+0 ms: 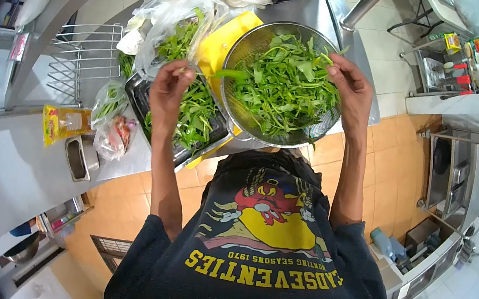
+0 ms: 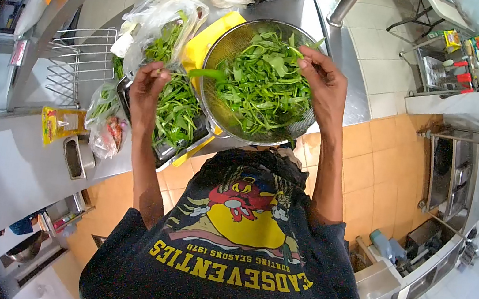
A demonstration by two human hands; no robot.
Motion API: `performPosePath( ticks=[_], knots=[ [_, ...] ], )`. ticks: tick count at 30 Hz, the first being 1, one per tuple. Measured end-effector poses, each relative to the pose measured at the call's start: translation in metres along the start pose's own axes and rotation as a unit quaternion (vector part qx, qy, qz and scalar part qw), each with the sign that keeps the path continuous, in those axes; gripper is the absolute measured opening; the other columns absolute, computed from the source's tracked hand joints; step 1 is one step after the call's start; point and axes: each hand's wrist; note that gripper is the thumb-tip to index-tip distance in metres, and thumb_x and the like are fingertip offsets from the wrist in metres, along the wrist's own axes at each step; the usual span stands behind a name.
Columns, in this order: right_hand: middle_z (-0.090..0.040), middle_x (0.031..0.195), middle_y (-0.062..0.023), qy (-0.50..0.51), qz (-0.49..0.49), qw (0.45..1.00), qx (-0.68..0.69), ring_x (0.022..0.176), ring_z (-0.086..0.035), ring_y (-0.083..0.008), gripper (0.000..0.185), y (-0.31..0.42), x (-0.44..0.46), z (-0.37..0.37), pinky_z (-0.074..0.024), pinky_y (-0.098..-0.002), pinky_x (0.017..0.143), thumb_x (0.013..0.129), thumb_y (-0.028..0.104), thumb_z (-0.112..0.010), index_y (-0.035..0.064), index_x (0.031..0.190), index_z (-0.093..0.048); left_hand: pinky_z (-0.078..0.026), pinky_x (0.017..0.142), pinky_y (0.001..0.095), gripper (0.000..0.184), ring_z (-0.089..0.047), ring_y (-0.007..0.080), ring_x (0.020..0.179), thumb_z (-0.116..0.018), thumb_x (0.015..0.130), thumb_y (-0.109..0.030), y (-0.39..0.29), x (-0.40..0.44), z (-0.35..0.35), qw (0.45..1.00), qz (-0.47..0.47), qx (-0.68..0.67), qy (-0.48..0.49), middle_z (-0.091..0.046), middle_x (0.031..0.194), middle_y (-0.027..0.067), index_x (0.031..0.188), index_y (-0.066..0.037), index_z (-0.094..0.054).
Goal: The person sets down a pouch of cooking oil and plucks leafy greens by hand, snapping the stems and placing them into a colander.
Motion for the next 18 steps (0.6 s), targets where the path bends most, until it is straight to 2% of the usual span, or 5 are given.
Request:
performPosePath(
  ticks=[9,10,13,14,18],
  knots=[
    [-0.068,0.095,-0.004,0.038,-0.033,0.998,0.032,0.083,-0.061,-0.0103,0.025,-0.005,0.005,-0.009,-0.0483,-0.0245,0.078,0.091,0.01,-0.068,0.0013,0.114,-0.066,-0.045,0.082,0.0215,0.021,-0.056,0.0061,0.089,-0.066,0.094,-0.013,0.02,-0.021,0.095,0.977,0.061,0.205,-0.009,-0.065,0.098,0.0014,0.113,-0.003,-0.066],
    [-0.068,0.094,-0.0043,0.047,-0.029,0.998,0.031,0.083,-0.062,-0.0107,0.025,-0.006,0.005,-0.008,-0.0484,-0.0254,0.079,0.091,0.009,-0.067,0.0011,0.114,-0.065,-0.048,0.083,0.0271,0.023,-0.062,0.0134,0.092,-0.068,0.092,-0.015,0.013,-0.023,0.096,0.936,0.116,0.332,-0.009,-0.068,0.102,0.0076,0.112,-0.003,-0.067],
    [-0.069,0.094,-0.0051,0.065,-0.022,0.997,0.03,0.083,-0.062,-0.0109,0.02,-0.007,0.003,-0.009,-0.0481,-0.0252,0.078,0.092,0.009,-0.066,0.0018,0.11,-0.064,-0.049,0.086,0.0347,0.025,-0.065,0.025,0.098,-0.068,0.09,-0.016,0.028,-0.018,0.1,0.891,-0.014,0.452,-0.038,-0.068,0.106,0.0134,0.113,-0.005,-0.067],
    [-0.068,0.094,-0.0043,0.064,-0.024,0.997,0.03,0.083,-0.062,-0.01,0.019,-0.007,0.002,-0.01,-0.0479,-0.0242,0.078,0.091,0.009,-0.067,0.0022,0.109,-0.065,-0.048,0.088,0.0395,0.026,-0.063,0.0334,0.101,-0.068,0.09,-0.016,0.034,-0.015,0.101,0.886,-0.04,0.458,-0.058,-0.067,0.109,0.016,0.113,-0.005,-0.067],
    [-0.066,0.091,-0.0006,0.051,-0.023,0.998,0.008,0.081,-0.059,-0.0073,0.016,-0.004,-0.003,-0.014,-0.0467,-0.0217,0.076,0.09,0.008,-0.068,0.0024,0.104,-0.066,-0.047,0.092,0.0366,0.021,-0.064,0.0286,0.099,-0.066,0.09,-0.012,0.016,-0.003,0.059,0.928,-0.094,0.349,-0.09,-0.069,0.108,0.0137,0.11,-0.005,-0.068]
  ],
)
Point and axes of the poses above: each hand's wrist, its own x-axis towards the middle knuckle, its own z-axis out of the back of the hand, y = z × x
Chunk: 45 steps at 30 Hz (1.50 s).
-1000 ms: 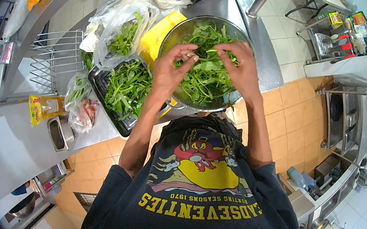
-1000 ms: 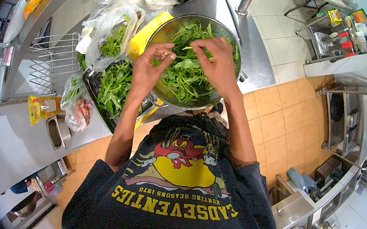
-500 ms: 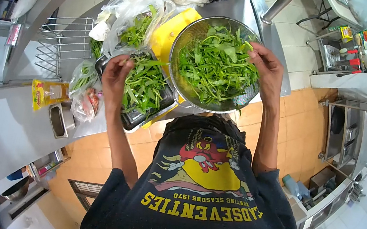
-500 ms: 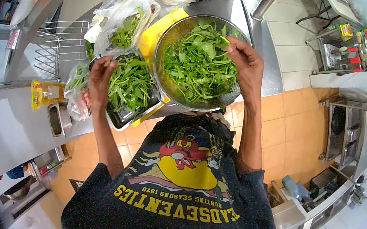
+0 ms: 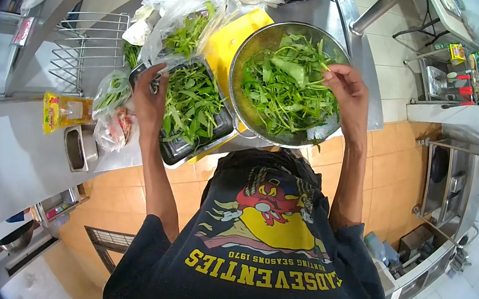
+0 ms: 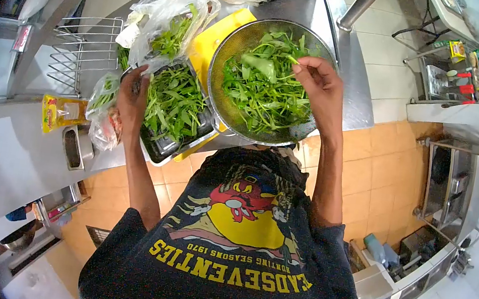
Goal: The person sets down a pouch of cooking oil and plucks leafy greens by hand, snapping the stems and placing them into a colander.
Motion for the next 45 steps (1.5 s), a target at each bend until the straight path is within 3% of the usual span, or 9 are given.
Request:
performPosePath(
  ticks=[3,6,9,12,20,26,37,41,45],
  knots=[
    [-0.065,0.088,0.0016,0.001,-0.001,1.0,0.005,0.08,-0.058,-0.0061,0.015,-0.006,0.0,-0.001,-0.0463,-0.0207,0.075,0.089,0.009,-0.07,0.0016,0.102,-0.066,-0.047,0.091,0.0356,0.019,-0.064,0.0262,0.098,-0.067,0.089,-0.01,-0.051,-0.001,-0.032,0.984,0.017,-0.176,0.014,-0.07,0.105,0.0124,0.107,-0.006,-0.069],
    [-0.064,0.085,0.0004,0.022,-0.008,0.999,0.026,0.075,-0.059,-0.0072,0.014,-0.005,-0.001,-0.004,-0.048,-0.0224,0.07,0.09,0.009,-0.07,0.0005,0.101,-0.065,-0.046,0.09,0.0342,0.018,-0.064,0.0237,0.095,-0.071,0.087,-0.013,-0.116,-0.013,-0.058,0.975,-0.028,-0.203,0.081,-0.071,0.101,0.0078,0.104,-0.009,-0.071],
    [-0.064,0.084,-0.0014,0.037,-0.01,0.999,0.039,0.073,-0.06,-0.0084,0.014,-0.006,-0.002,-0.009,-0.0495,-0.0238,0.067,0.09,0.008,-0.069,-0.0002,0.101,-0.064,-0.045,0.084,0.0358,0.021,-0.063,0.0231,0.092,-0.075,0.082,-0.02,-0.164,-0.016,-0.075,0.958,-0.175,-0.177,0.14,-0.072,0.098,0.003,0.101,-0.013,-0.073],
    [-0.064,0.086,-0.0019,0.049,-0.012,0.997,0.06,0.074,-0.06,-0.0087,0.015,-0.001,-0.004,-0.011,-0.0491,-0.0238,0.068,0.09,0.007,-0.069,-0.0004,0.102,-0.064,-0.045,0.08,0.0373,0.022,-0.063,0.0232,0.091,-0.077,0.079,-0.021,-0.178,-0.019,-0.094,0.961,-0.23,-0.091,0.125,-0.072,0.094,0.0021,0.1,-0.014,-0.073],
    [-0.064,0.092,0.0001,0.07,-0.03,0.996,0.04,0.086,-0.058,-0.0068,0.026,0.002,-0.01,-0.013,-0.0472,-0.0219,0.079,0.092,0.01,-0.067,0.0005,0.116,-0.065,-0.048,0.082,0.0323,0.017,-0.064,0.0189,0.087,-0.075,0.082,-0.01,-0.167,-0.017,-0.113,0.948,-0.135,-0.232,0.17,-0.073,0.095,0.0062,0.098,-0.007,-0.073],
    [-0.066,0.094,-0.001,0.06,-0.017,0.998,0.012,0.088,-0.059,-0.0083,0.019,0.001,-0.01,-0.016,-0.0476,-0.0234,0.079,0.092,0.012,-0.066,0.0008,0.108,-0.068,-0.048,0.081,0.0306,0.016,-0.061,0.0172,0.086,-0.073,0.085,-0.01,-0.165,-0.02,-0.114,0.943,-0.095,-0.261,0.182,-0.071,0.091,0.0051,0.1,-0.006,-0.072],
    [-0.066,0.087,-0.0081,-0.024,0.156,0.965,-0.209,0.081,-0.061,-0.0167,0.013,0.01,-0.009,-0.011,-0.0478,-0.0296,0.073,0.089,0.009,-0.066,0.0009,0.099,-0.07,-0.047,0.081,0.0294,0.017,-0.059,0.0149,0.084,-0.073,0.086,-0.013,-0.156,-0.015,-0.108,0.951,-0.111,-0.224,0.18,-0.07,0.088,0.0053,0.102,-0.006,-0.073],
    [-0.067,0.089,-0.0092,-0.073,0.184,0.96,-0.197,0.08,-0.061,-0.0166,0.013,0.015,-0.003,0.005,-0.048,-0.0286,0.072,0.09,0.008,-0.066,0.0006,0.099,-0.071,-0.048,0.079,0.028,0.017,-0.061,0.0131,0.083,-0.073,0.087,-0.013,-0.136,-0.009,-0.093,0.94,-0.023,-0.287,0.184,-0.072,0.089,0.0027,0.102,-0.006,-0.073],
    [-0.066,0.09,-0.0079,-0.085,0.137,0.972,-0.173,0.081,-0.06,-0.0138,0.017,0.009,-0.002,0.019,-0.0473,-0.0268,0.075,0.091,0.01,-0.067,0.0003,0.104,-0.071,-0.047,0.083,0.0239,0.019,-0.06,0.0072,0.087,-0.069,0.092,-0.015,-0.099,0.002,-0.058,0.932,0.077,-0.322,0.148,-0.071,0.094,0.0012,0.107,-0.006,-0.072]
  ],
)
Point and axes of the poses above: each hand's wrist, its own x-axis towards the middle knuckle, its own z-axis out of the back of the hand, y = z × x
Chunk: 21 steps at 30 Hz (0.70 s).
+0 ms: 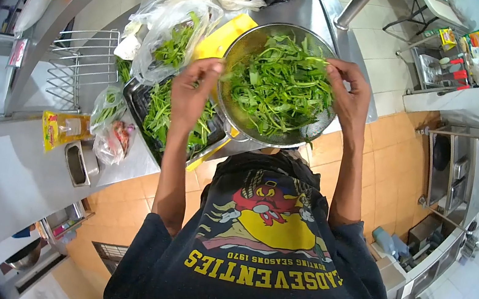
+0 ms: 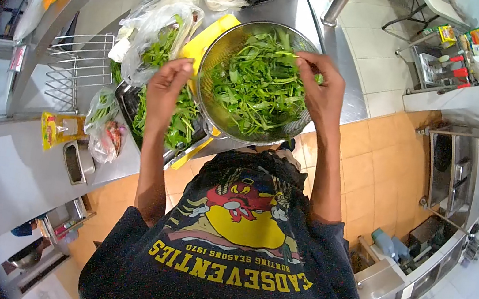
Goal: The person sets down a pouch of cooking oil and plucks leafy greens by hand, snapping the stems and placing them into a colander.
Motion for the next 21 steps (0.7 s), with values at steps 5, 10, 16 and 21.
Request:
performPosePath(
  ticks=[5,10,16,21],
  knots=[
    [-0.065,0.093,-0.0057,0.011,-0.073,0.996,0.043,0.085,-0.06,-0.0127,0.019,-0.007,-0.004,0.0,-0.047,-0.0259,0.079,0.092,0.012,-0.067,0.0004,0.106,-0.07,-0.048,0.083,0.0242,0.021,-0.062,0.0087,0.087,-0.068,0.093,-0.017,-0.001,-0.011,0.076,0.993,0.035,0.09,-0.067,-0.071,0.099,0.0047,0.11,-0.005,-0.072],
    [-0.064,0.093,-0.0046,0.028,-0.076,0.995,0.055,0.086,-0.06,-0.0119,0.018,-0.013,-0.003,-0.008,-0.0471,-0.0255,0.08,0.093,0.012,-0.066,0.0015,0.107,-0.071,-0.05,0.086,0.0332,0.022,-0.065,0.0231,0.093,-0.07,0.089,-0.014,0.019,-0.029,0.103,0.934,0.005,0.356,-0.039,-0.07,0.105,0.0113,0.11,-0.006,-0.07],
    [-0.064,0.094,-0.0035,0.056,-0.068,0.994,0.061,0.087,-0.06,-0.0113,0.016,-0.015,-0.005,-0.019,-0.0471,-0.0251,0.08,0.093,0.011,-0.065,0.0029,0.106,-0.071,-0.041,0.094,0.0456,0.024,-0.06,0.0278,0.106,-0.074,0.08,-0.019,0.056,-0.036,0.05,0.915,-0.082,0.392,0.041,-0.068,0.108,0.005,0.103,-0.015,-0.07],
    [-0.064,0.094,-0.0028,0.069,-0.069,0.995,0.037,0.088,-0.059,-0.0109,0.016,-0.008,-0.008,-0.02,-0.0469,-0.0249,0.08,0.093,0.011,-0.065,0.0029,0.106,-0.071,-0.03,0.101,0.0504,0.024,-0.055,0.0245,0.112,-0.075,0.079,-0.022,0.08,-0.042,0.042,0.857,-0.065,0.509,0.045,-0.068,0.106,-0.0002,0.103,-0.021,-0.07]
  ],
)
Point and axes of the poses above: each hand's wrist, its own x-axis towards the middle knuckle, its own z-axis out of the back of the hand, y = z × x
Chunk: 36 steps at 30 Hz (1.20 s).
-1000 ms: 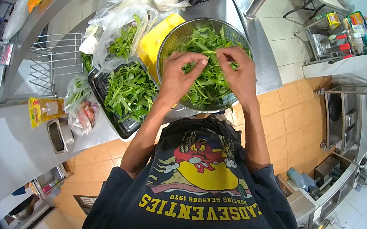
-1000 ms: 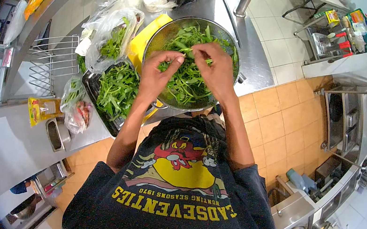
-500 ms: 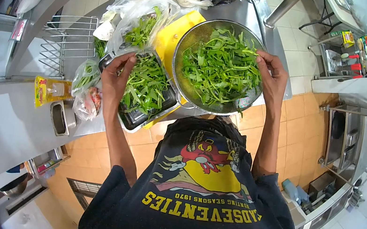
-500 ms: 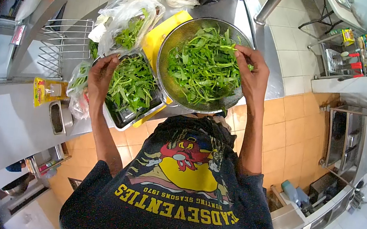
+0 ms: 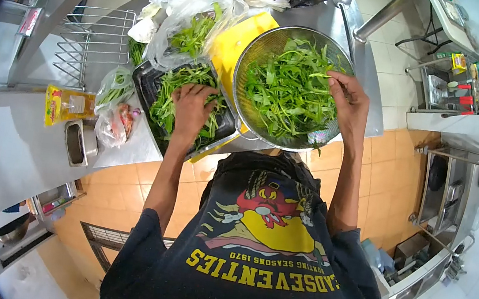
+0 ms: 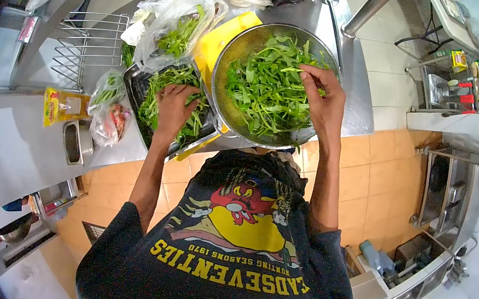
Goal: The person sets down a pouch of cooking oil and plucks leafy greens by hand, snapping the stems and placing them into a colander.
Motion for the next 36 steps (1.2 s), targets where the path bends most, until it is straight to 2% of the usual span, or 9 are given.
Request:
performPosePath(
  ticks=[6,9,15,16,19,22,27,30,36],
  knots=[
    [-0.065,0.095,-0.0032,0.0,-0.022,1.0,0.021,0.087,-0.059,-0.0095,0.017,-0.004,-0.003,0.005,-0.0475,-0.024,0.078,0.094,0.013,-0.065,0.0022,0.107,-0.071,-0.031,0.1,0.051,0.025,-0.054,0.0261,0.114,-0.073,0.081,-0.03,0.032,0.0,0.007,0.997,0.026,0.064,0.016,-0.068,0.109,-0.0023,0.104,-0.021,-0.072],
    [-0.066,0.093,-0.0023,-0.009,-0.042,0.997,0.062,0.085,-0.059,-0.0082,0.02,-0.002,-0.001,0.005,-0.0481,-0.0236,0.076,0.094,0.015,-0.066,0.0025,0.108,-0.071,-0.031,0.1,0.0514,0.024,-0.053,0.0265,0.118,-0.07,0.085,-0.032,0.026,0.0,0.006,0.999,0.013,0.03,0.032,-0.068,0.113,-0.0018,0.106,-0.021,-0.072],
    [-0.068,0.09,-0.0021,-0.009,-0.092,0.986,0.138,0.08,-0.059,-0.0078,0.024,0.007,-0.001,0.009,-0.0484,-0.0233,0.073,0.091,0.016,-0.069,0.0015,0.11,-0.07,-0.032,0.102,0.0491,0.025,-0.057,0.0244,0.114,-0.068,0.088,-0.036,-0.002,0.018,0.037,0.995,0.041,-0.079,-0.049,-0.068,0.113,0.0009,0.108,-0.02,-0.071],
    [-0.068,0.089,-0.0022,-0.005,-0.086,0.986,0.146,0.079,-0.058,-0.0079,0.023,0.007,-0.001,0.009,-0.0482,-0.023,0.073,0.091,0.014,-0.068,0.0008,0.11,-0.07,-0.039,0.098,0.0439,0.022,-0.062,0.0253,0.106,-0.068,0.089,-0.031,-0.009,0.02,0.041,0.992,0.041,-0.069,-0.097,-0.07,0.107,0.0038,0.106,-0.016,-0.072],
    [-0.068,0.089,-0.0015,0.019,-0.067,0.985,0.161,0.08,-0.059,-0.0075,0.02,0.005,-0.001,0.008,-0.0478,-0.0223,0.074,0.091,0.011,-0.068,0.0015,0.109,-0.07,-0.046,0.089,0.0388,0.019,-0.065,0.0272,0.096,-0.07,0.088,-0.021,-0.026,0.033,0.044,0.954,0.028,-0.264,-0.139,-0.072,0.1,0.0075,0.103,-0.011,-0.072],
    [-0.068,0.093,-0.0025,0.044,-0.067,0.991,0.107,0.084,-0.06,-0.0087,0.019,0.009,-0.004,0.004,-0.0477,-0.0229,0.078,0.092,0.009,-0.066,0.0018,0.109,-0.07,-0.048,0.084,0.0349,0.017,-0.066,0.0281,0.09,-0.071,0.086,-0.013,-0.063,0.043,0.037,0.925,-0.003,-0.351,-0.145,-0.072,0.096,0.0101,0.102,-0.007,-0.072],
    [-0.066,0.097,-0.0032,0.083,-0.016,0.994,0.076,0.09,-0.059,-0.0108,0.019,0.015,-0.01,-0.009,-0.0472,-0.0253,0.083,0.092,0.007,-0.064,0.003,0.11,-0.069,-0.048,0.088,0.0336,0.024,-0.066,0.0212,0.094,-0.073,0.086,-0.014,-0.128,0.055,0.038,0.915,-0.122,-0.378,-0.066,-0.073,0.101,0.0079,0.109,-0.008,-0.071],
    [-0.065,0.096,-0.0028,0.09,-0.016,0.993,0.069,0.09,-0.059,-0.0109,0.018,0.018,-0.011,-0.014,-0.047,-0.0256,0.084,0.091,0.005,-0.064,0.003,0.109,-0.068,-0.045,0.081,0.0348,0.023,-0.064,0.0238,0.084,-0.076,0.082,-0.018,-0.14,0.061,0.027,0.925,-0.166,-0.332,-0.075,-0.073,0.094,0.0028,0.104,-0.013,-0.073],
    [-0.065,0.096,-0.0033,0.081,-0.005,0.992,0.091,0.091,-0.059,-0.0109,0.021,0.018,-0.013,-0.013,-0.047,-0.0262,0.085,0.091,0.004,-0.064,0.0029,0.111,-0.064,-0.042,0.082,0.0341,0.019,-0.063,0.0214,0.085,-0.076,0.081,-0.018,-0.142,0.065,0.022,0.913,-0.152,-0.376,-0.036,-0.073,0.09,0.0017,0.099,-0.014,-0.074]
  ],
)
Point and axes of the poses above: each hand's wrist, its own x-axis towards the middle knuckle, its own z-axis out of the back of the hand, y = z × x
